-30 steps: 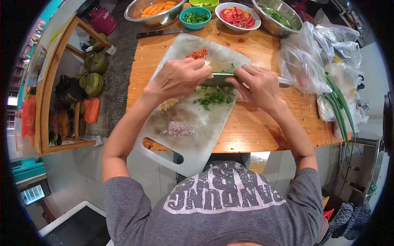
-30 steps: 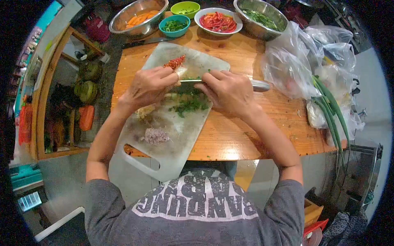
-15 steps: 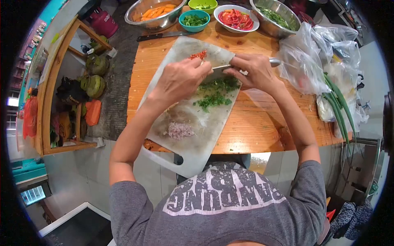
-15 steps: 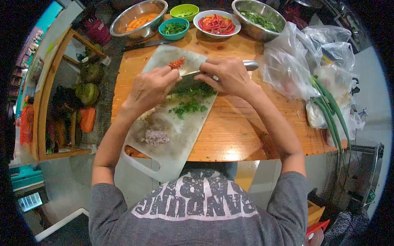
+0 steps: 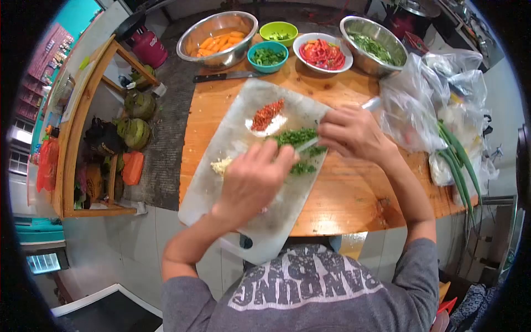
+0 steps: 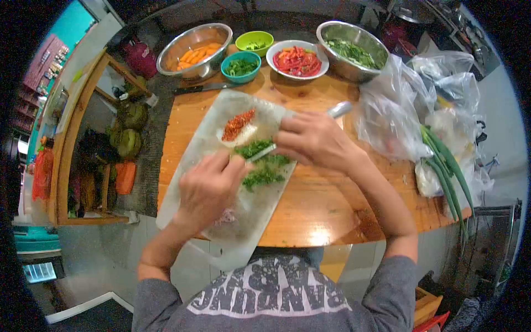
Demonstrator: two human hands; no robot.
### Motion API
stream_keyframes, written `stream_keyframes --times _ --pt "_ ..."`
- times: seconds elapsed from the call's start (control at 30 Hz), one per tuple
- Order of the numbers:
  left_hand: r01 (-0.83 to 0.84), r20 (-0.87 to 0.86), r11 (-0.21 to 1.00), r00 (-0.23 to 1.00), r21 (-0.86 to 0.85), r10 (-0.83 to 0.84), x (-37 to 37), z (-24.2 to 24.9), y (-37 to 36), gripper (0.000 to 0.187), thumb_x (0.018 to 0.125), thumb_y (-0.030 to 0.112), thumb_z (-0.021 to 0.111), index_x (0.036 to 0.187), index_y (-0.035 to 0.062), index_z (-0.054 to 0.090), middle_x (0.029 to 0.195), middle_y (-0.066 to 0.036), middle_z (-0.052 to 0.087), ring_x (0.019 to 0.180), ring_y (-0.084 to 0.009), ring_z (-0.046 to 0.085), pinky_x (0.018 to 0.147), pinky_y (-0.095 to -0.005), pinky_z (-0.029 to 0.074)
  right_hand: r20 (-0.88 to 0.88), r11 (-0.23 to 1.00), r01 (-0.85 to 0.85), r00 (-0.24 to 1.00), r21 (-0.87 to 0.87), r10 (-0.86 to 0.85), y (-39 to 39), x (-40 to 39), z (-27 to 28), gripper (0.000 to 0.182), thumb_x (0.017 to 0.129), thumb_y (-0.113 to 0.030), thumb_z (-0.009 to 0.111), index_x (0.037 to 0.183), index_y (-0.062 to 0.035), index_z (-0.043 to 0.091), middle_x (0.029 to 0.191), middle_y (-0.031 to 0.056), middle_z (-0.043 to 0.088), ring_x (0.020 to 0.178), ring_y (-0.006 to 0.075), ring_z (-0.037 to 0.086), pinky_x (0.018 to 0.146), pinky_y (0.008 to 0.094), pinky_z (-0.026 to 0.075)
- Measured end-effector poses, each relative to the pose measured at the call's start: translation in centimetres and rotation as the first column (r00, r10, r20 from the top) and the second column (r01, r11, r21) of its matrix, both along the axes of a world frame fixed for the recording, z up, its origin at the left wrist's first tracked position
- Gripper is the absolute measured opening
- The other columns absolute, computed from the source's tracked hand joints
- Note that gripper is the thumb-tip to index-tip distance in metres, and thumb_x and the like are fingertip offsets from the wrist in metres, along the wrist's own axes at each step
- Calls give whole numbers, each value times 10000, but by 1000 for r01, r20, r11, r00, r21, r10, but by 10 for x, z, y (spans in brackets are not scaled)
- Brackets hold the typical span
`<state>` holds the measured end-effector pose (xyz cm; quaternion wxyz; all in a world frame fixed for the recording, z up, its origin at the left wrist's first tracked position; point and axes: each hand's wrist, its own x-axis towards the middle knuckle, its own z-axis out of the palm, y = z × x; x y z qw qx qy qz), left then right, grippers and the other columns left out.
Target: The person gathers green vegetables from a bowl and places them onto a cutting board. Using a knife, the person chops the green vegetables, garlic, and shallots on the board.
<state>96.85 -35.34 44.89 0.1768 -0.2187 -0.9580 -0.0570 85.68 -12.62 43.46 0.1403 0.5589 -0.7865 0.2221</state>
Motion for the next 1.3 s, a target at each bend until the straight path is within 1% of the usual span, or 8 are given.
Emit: stream_keyframes --times 0.2,0.3,0.4,0.5,0.6,0.8,1.1,1.3 --pt "-63 -38 878 995 475 92 30 15 -51 543 863 456 670 1180 23 582 954 -109 611 815 -264 613 729 -376 497 -84 999 38 996 10 -37 16 -12 -4 198 823 -244 690 879 -89 580 807 62 542 717 257 574 626 375 472" --pt "-317 7 813 933 489 359 65 -4 -64 601 832 397 724 1238 0 527 1092 -169 579 980 -315 579 861 -427 463 -66 998 58 996 -3 -58 10 -36 -15 189 822 -228 699 871 -82 590 803 66 551 730 263 581 634 375 476" --pt "-502 114 775 859 385 500 105 -32 -57 790 768 346 787 1355 -17 404 1276 -211 483 1167 -353 485 997 -483 376 -32 999 48 998 -14 -49 -4 -52 -23 169 835 -210 700 851 -78 597 798 66 559 737 272 585 640 379 478" --pt "-661 214 620 737 423 641 148 -65 -47 984 755 310 800 1476 2 205 1470 -194 319 1335 -391 335 1129 -509 219 -7 999 -3 1000 49 3 -13 -60 -23 169 839 -211 699 858 -75 599 801 69 561 747 273 588 652 383 480" --pt "-806 382 445 582 391 718 166 -78 -38 1067 737 286 809 1499 -7 122 1541 -200 233 1402 -401 263 1162 -539 141 -2 995 -17 1000 103 17 -17 -66 -22 173 847 -218 694 865 -72 604 807 74 564 756 276 593 662 386 476" --pt "-796 375 476 599 373 708 158 -81 -49 1074 722 241 805 1511 12 114 1580 -203 151 1468 -362 152 1175 -570 49 36 991 -50 998 128 46 -2 -58 -25 169 844 -212 697 857 -68 610 806 79 561 744 278 581 650 389 472" --pt "-768 392 538 641 348 660 134 -71 -84 1095 679 263 820 1516 45 148 1569 -228 158 1469 -350 158 1167 -586 59 -108 995 52 993 86 -43 21 -59 -13 165 808 -185 721 828 -70 605 789 69 552 727 255 589 634 368 474" --pt "-723 397 566 690 396 605 131 -80 -103 1093 671 247 819 1516 51 153 1578 -163 186 1470 -343 155 1173 -569 69 -113 992 69 992 101 -58 25 -61 -30 164 810 -180 723 835 -66 608 805 68 572 714 257 588 633 370 470"
